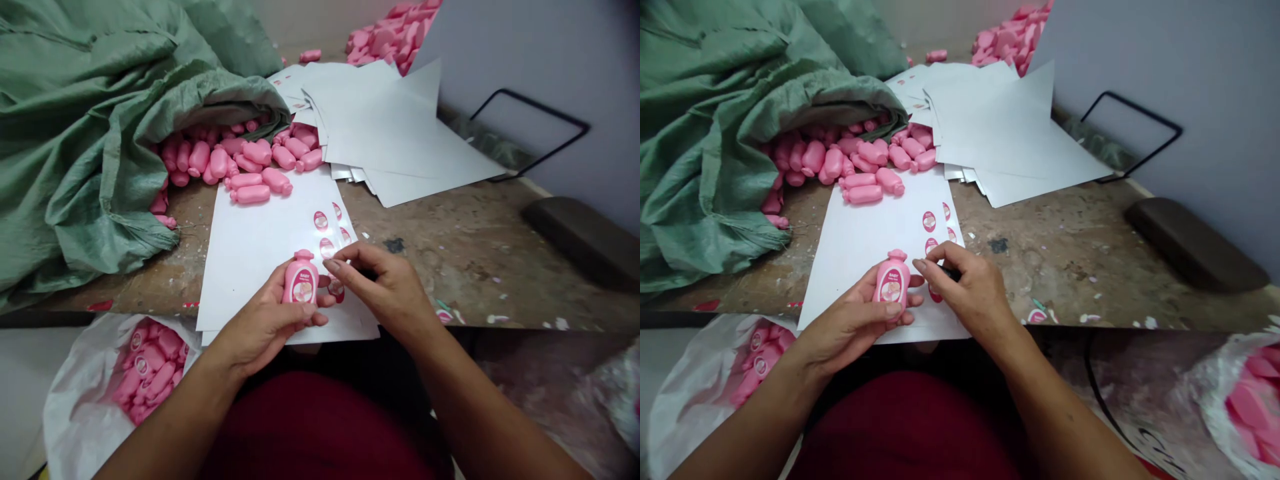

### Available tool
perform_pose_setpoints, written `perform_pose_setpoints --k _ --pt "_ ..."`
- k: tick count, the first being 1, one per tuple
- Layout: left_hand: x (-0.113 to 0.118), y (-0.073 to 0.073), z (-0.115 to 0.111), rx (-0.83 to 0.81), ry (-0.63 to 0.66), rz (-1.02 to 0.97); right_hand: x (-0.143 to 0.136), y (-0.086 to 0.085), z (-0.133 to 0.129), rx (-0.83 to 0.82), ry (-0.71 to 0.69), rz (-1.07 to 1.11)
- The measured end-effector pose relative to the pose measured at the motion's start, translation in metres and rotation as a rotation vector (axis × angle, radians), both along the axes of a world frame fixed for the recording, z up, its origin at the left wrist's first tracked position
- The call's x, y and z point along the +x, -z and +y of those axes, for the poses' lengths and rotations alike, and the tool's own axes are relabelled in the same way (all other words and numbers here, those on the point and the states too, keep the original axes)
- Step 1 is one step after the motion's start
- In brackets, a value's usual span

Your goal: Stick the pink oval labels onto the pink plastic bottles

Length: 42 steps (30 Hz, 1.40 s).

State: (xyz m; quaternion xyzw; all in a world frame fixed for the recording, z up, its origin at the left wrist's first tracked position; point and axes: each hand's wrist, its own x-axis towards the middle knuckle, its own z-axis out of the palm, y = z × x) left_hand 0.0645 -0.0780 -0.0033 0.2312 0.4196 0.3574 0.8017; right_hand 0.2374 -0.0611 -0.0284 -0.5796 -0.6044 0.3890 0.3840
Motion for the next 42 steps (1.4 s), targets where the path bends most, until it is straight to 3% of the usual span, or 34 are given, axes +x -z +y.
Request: perform_pose_setpoints --k 3,5,7,10,12,14,18,20,22,25,29,32,35,39,42 --pt "-0.014 -0.003 -0.005 -0.001 0.010 0.053 0.000 0.005 0.000 -0.026 -0.029 0.035" --pt "-0.047 -0.006 -0.017 0.025 0.009 0.212 0.001 0.005 -0.001 -0.026 -0.033 0.032" --pt "-0.098 -0.010 -0.035 0.076 -0.045 0.523 0.005 0.005 -0.001 -0.010 -0.017 0.006" --pt "-0.178 -0.016 -0.052 0.307 -0.222 1.213 0.012 0.006 0.003 0.019 -0.004 -0.039" --pt "-0.201 -0.019 -0.047 0.465 -0.296 1.516 0.015 0.009 0.006 0.047 -0.009 -0.062" --pt "-0.189 -0.021 -0.023 0.671 -0.281 1.578 0.017 0.015 0.009 0.080 -0.030 -0.071" --pt "-0.107 -0.013 0.063 1.064 -0.143 1.351 0.023 0.026 0.007 0.104 -0.081 -0.082" --pt "-0.072 -0.003 0.108 1.117 -0.057 1.291 0.026 0.027 0.005 0.107 -0.045 -0.082" --pt "-0.052 0.007 0.141 1.113 -0.012 1.257 0.028 0.024 0.002 0.103 0.029 -0.069" --pt "-0.039 0.016 0.166 1.059 0.001 1.228 0.028 0.014 0.000 0.055 0.093 -0.013" --pt "-0.037 0.009 0.160 1.008 -0.045 1.189 0.026 0.007 0.000 -0.053 0.125 0.124" --pt "-0.042 0.003 0.127 0.984 -0.206 1.058 0.022 0.007 -0.001 -0.082 0.137 0.184" --pt "-0.053 0.006 0.089 0.897 -0.153 1.064 0.019 0.008 -0.002 -0.062 0.088 0.202" --pt "-0.056 0.011 0.058 0.835 0.046 1.346 0.022 0.010 -0.004 -0.027 0.022 -0.029" --pt "-0.036 0.007 0.050 0.749 0.020 1.182 0.025 0.014 -0.006 0.051 -0.034 -0.341"
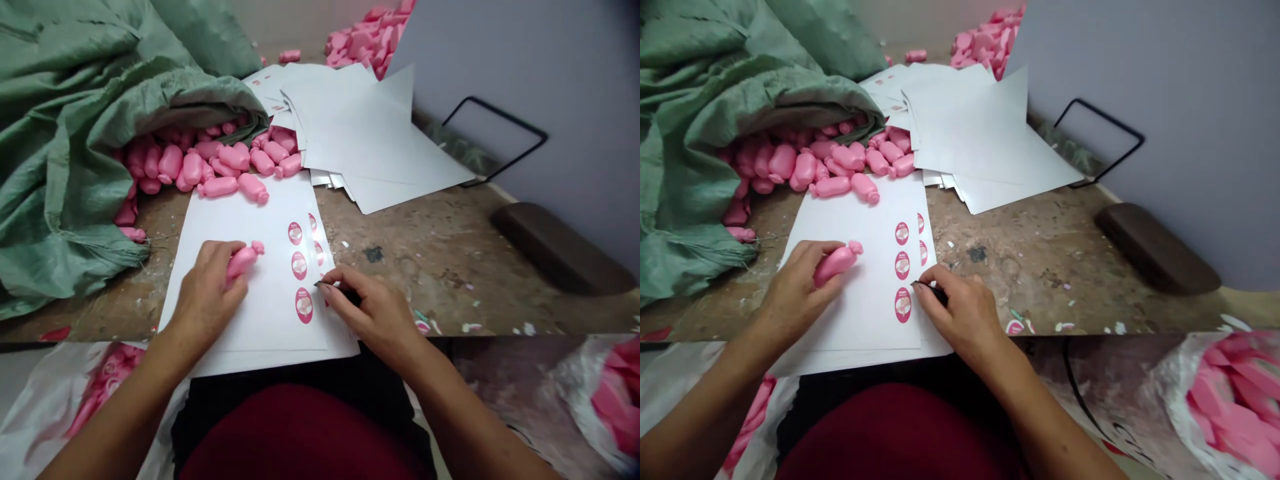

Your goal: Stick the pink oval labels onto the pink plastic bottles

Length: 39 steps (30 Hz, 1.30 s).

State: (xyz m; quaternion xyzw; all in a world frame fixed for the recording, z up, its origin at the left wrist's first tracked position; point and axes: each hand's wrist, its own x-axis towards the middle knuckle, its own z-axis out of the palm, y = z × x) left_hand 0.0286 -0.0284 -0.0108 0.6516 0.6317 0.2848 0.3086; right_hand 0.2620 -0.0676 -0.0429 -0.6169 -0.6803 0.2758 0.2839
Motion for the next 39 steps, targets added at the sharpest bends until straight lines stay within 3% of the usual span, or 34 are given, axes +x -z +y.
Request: perform_pose_setpoints --k 4,7,12,23,29,34,39 --pt "0.042 0.001 -0.006 -0.370 -0.024 -0.697 -0.002 0.007 -0.003 0.150 -0.077 -0.231" --pt "0.060 0.012 -0.008 -0.490 -0.064 -0.900 -0.006 0.010 -0.005 0.224 -0.092 -0.308" --pt "0.060 0.022 -0.008 -0.486 -0.095 -0.924 -0.009 0.012 -0.006 0.306 -0.095 -0.386" --pt "0.058 0.022 -0.007 -0.500 -0.072 -0.935 -0.014 0.013 -0.004 0.354 -0.072 -0.426" --pt "0.059 0.020 -0.007 -0.500 -0.108 -0.965 -0.009 0.012 -0.002 0.228 -0.109 -0.253" --pt "0.060 0.018 -0.006 -0.531 -0.152 -1.007 -0.008 0.011 -0.004 0.311 -0.072 -0.402" --pt "0.061 0.018 -0.005 -0.527 -0.161 -1.045 -0.013 0.010 -0.002 0.338 -0.106 -0.414"
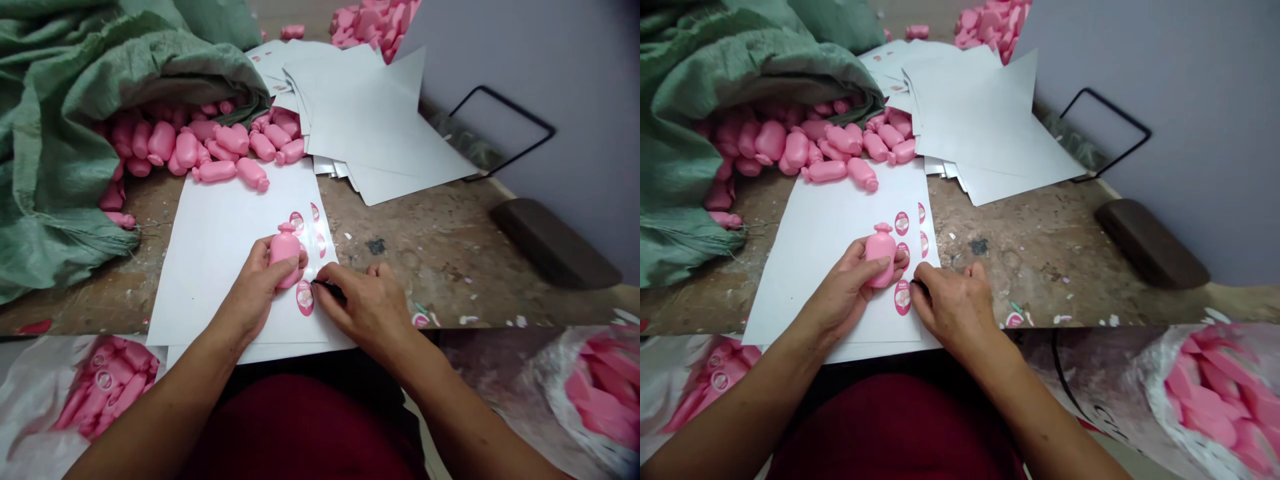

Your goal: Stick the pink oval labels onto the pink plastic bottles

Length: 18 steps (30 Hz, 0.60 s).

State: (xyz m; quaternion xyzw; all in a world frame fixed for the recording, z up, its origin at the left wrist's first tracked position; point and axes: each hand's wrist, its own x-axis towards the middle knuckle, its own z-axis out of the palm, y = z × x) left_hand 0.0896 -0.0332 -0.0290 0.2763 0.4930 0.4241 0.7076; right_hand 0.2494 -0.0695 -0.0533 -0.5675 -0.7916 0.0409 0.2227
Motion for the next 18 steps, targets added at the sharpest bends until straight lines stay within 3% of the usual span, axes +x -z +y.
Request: perform_pose_setpoints --k 5,11,14,18 --pt "-0.002 0.004 -0.001 0.008 -0.012 -0.038 -0.002 -0.003 0.006 -0.143 0.075 0.107" --pt "-0.005 0.007 -0.001 0.012 -0.018 -0.065 0.007 -0.021 0.006 -0.568 0.128 0.871" --pt "-0.005 0.004 -0.002 0.030 -0.011 -0.038 0.007 -0.031 0.005 -0.600 0.103 1.065" --pt "-0.005 -0.002 -0.009 0.056 0.016 -0.045 0.002 -0.042 0.008 -0.586 0.032 1.124"
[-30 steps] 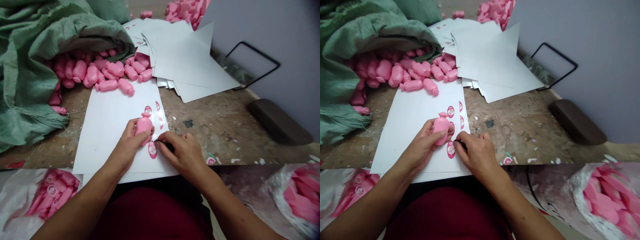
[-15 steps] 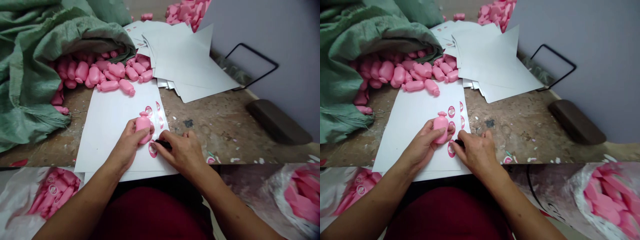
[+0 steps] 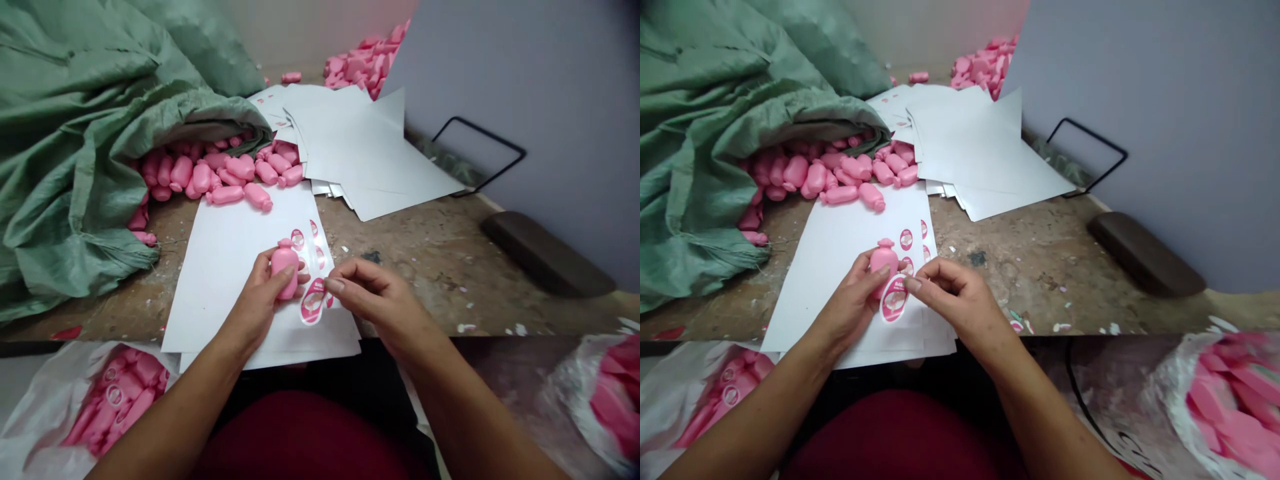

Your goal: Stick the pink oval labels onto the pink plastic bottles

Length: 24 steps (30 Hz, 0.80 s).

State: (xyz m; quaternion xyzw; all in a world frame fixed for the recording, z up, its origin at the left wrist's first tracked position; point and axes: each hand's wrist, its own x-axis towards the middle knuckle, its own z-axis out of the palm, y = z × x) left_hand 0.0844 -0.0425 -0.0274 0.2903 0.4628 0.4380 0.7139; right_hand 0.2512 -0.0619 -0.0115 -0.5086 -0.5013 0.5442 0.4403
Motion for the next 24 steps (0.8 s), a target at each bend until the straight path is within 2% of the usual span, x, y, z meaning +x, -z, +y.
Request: perform_pose_setpoints --k 7,24 --pt "-0.002 -0.011 -0.021 -0.076 0.077 -0.188 -0.006 0.001 0.002 0.019 -0.072 -0.017" --pt "-0.005 -0.007 -0.030 0.008 0.080 -0.121 -0.009 0.009 0.002 -0.006 -0.079 -0.063"
